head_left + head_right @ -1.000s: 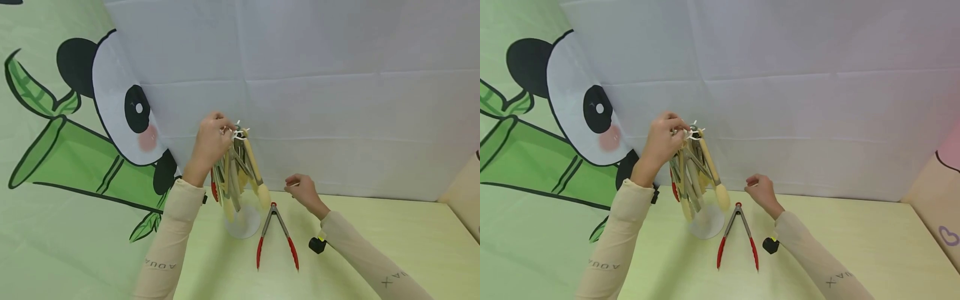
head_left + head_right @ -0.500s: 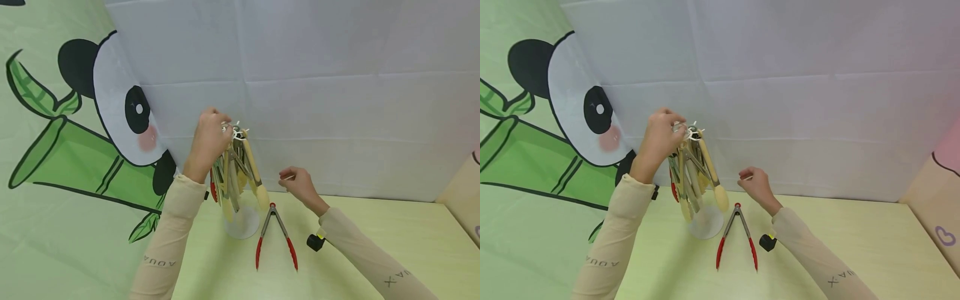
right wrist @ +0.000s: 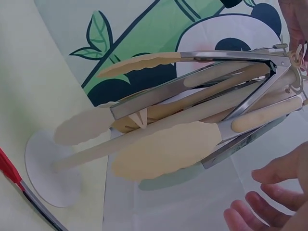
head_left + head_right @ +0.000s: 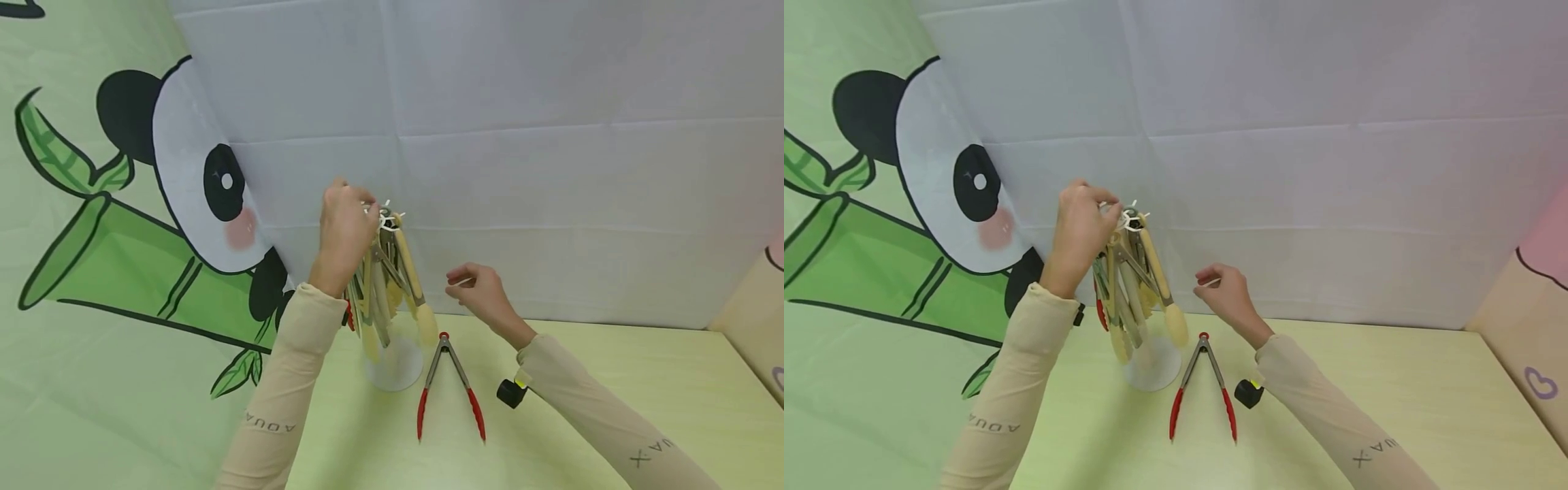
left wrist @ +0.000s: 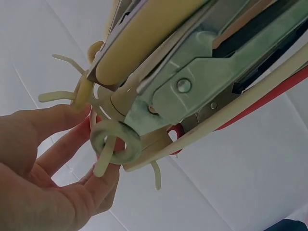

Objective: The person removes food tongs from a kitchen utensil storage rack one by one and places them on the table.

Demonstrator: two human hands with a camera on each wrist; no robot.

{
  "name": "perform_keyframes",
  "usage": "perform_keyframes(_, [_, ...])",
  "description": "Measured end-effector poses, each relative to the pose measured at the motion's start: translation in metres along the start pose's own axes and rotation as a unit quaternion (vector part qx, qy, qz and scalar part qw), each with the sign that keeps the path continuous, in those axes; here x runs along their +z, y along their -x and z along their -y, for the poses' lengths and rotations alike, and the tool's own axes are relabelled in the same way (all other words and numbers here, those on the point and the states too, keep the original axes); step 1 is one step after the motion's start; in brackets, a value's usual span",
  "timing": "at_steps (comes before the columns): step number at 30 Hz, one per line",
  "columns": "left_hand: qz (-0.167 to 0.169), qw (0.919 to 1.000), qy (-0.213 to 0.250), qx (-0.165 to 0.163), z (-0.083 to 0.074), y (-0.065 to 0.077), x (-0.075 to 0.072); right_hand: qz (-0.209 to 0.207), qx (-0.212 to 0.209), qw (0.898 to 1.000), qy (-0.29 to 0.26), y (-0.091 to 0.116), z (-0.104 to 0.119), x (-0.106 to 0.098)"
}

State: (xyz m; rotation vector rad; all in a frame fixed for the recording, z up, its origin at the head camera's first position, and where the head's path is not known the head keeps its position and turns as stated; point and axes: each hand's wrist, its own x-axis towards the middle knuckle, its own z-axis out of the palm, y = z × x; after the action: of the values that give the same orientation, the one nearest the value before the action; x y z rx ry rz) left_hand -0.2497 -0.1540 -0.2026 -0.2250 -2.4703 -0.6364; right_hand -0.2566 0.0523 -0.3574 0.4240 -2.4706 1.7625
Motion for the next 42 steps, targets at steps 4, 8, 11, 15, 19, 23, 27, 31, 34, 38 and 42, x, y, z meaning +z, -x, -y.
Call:
perform_keyframes(4, [-0.008,0.9999,-0.005,-0.007,-0.001,0.0,0.002,-0.001,-0.005,1.0,-0.009,-0.001,0.006,0.001])
perform_keyframes(8, [-0.008,0.9994,-0.029,-0.02,-0.002,0.001,0.004,-0.006,-0.008,1.0,-0.01,-0.001,0.011,0.001])
perform_keyframes(11, [-0.017,0.9984,-0.049,-0.02,-0.002,0.002,0.006,-0.01,-0.01,1.0,-0.007,-0.001,0.016,0.002])
perform_keyframes(15, [-0.04,0.9979,-0.049,-0.014,-0.003,0.001,0.008,-0.007,-0.015,1.0,-0.01,-0.002,0.02,0.001])
perform_keyframes(19, [-0.059,0.9971,-0.048,-0.002,-0.005,0.0,0.01,-0.003,-0.021,1.0,-0.016,-0.005,0.021,-0.001])
perform_keyframes(23, [-0.067,0.9964,-0.053,-0.002,-0.008,-0.001,0.013,0.001,-0.023,0.999,-0.022,-0.007,0.023,-0.002])
perform_keyframes(27, [-0.064,0.996,-0.06,-0.014,-0.01,-0.002,0.014,0.004,-0.027,0.999,-0.019,-0.008,0.025,-0.004])
perform_keyframes(31, [-0.06,0.996,-0.062,-0.024,-0.012,-0.002,0.017,0.004,-0.029,0.999,-0.014,-0.008,0.026,-0.006])
perform_keyframes(34, [-0.061,0.9954,-0.067,-0.031,-0.012,-0.002,0.019,0.006,-0.03,0.999,-0.009,-0.008,0.028,-0.007])
perform_keyframes(38, [-0.073,0.9942,-0.073,-0.031,-0.012,-0.004,0.02,0.008,-0.033,0.999,-0.008,-0.011,0.031,-0.01])
perform_keyframes(42, [-0.086,0.994,-0.061,-0.03,-0.012,-0.005,0.021,0.009,-0.035,0.999,-0.011,-0.014,0.033,-0.012])
